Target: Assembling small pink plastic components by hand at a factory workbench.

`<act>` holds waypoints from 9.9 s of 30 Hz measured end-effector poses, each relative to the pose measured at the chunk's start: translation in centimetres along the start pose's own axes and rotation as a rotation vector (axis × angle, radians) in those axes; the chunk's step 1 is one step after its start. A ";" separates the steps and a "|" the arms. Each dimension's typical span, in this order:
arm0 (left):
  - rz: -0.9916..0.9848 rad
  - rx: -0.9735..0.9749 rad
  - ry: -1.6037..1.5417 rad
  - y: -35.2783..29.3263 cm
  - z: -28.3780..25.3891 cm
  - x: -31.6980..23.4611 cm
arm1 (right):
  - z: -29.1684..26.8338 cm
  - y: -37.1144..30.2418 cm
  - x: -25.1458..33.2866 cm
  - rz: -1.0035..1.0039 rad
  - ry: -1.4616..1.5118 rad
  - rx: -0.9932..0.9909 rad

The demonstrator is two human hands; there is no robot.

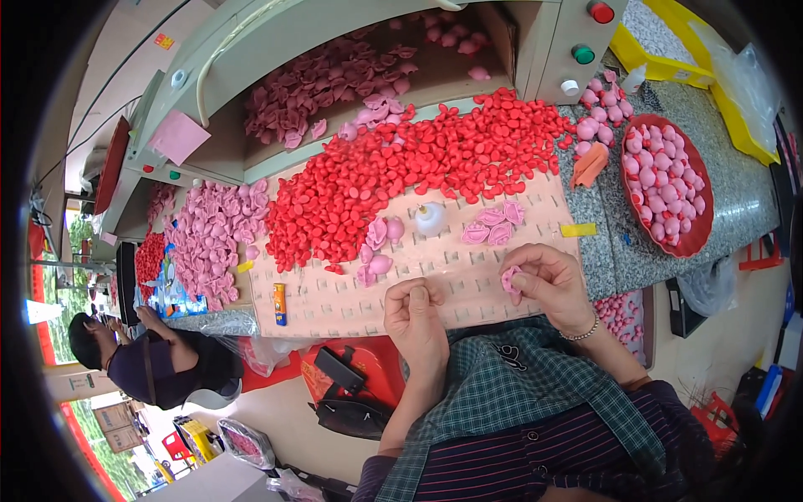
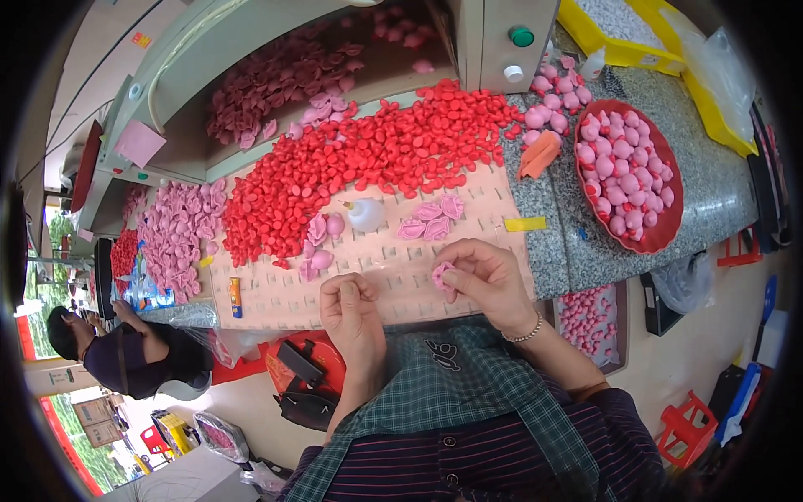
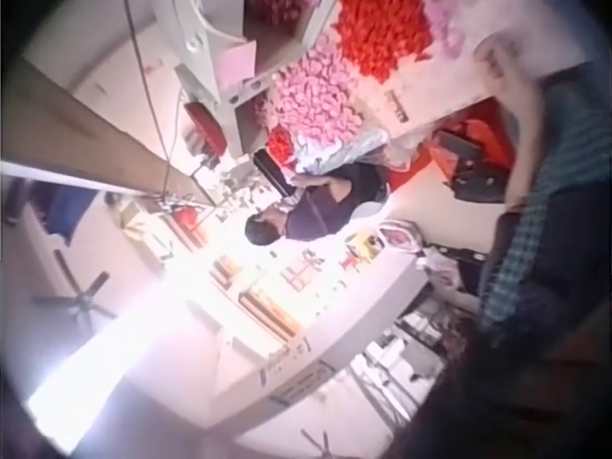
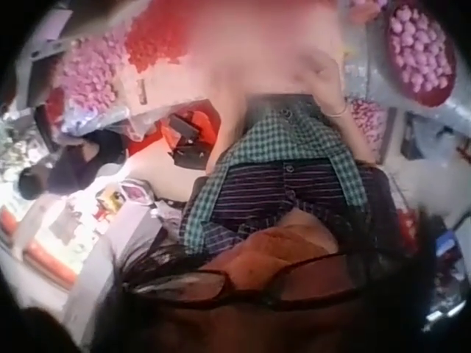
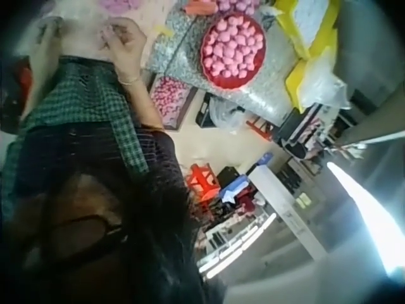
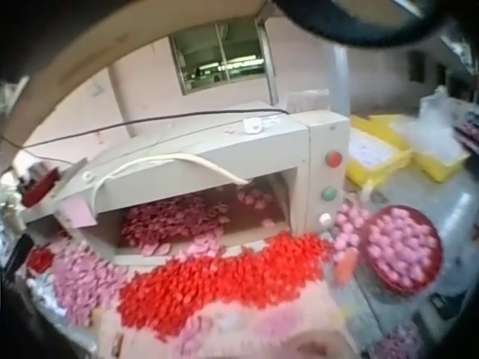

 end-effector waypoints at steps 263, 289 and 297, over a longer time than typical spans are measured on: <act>-0.400 0.355 -0.143 -1.2 2.0 -1.1 | 3.6 0.9 -1.2 -0.106 0.018 0.350; -0.480 0.244 -0.238 -1.4 2.6 -1.9 | 3.8 1.8 -2.0 -0.065 0.049 0.404; -0.477 0.285 -0.270 -1.5 2.4 -1.7 | 3.8 1.8 -1.3 -0.273 -0.337 0.414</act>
Point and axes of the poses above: each hand's wrist, its own y-axis towards the middle knuckle, its own z-axis out of the palm, x = y × z, the point moved 3 cm from there along y, towards the middle knuckle, and after that the axes turned 8 degrees about y, right-handed, at the moved point
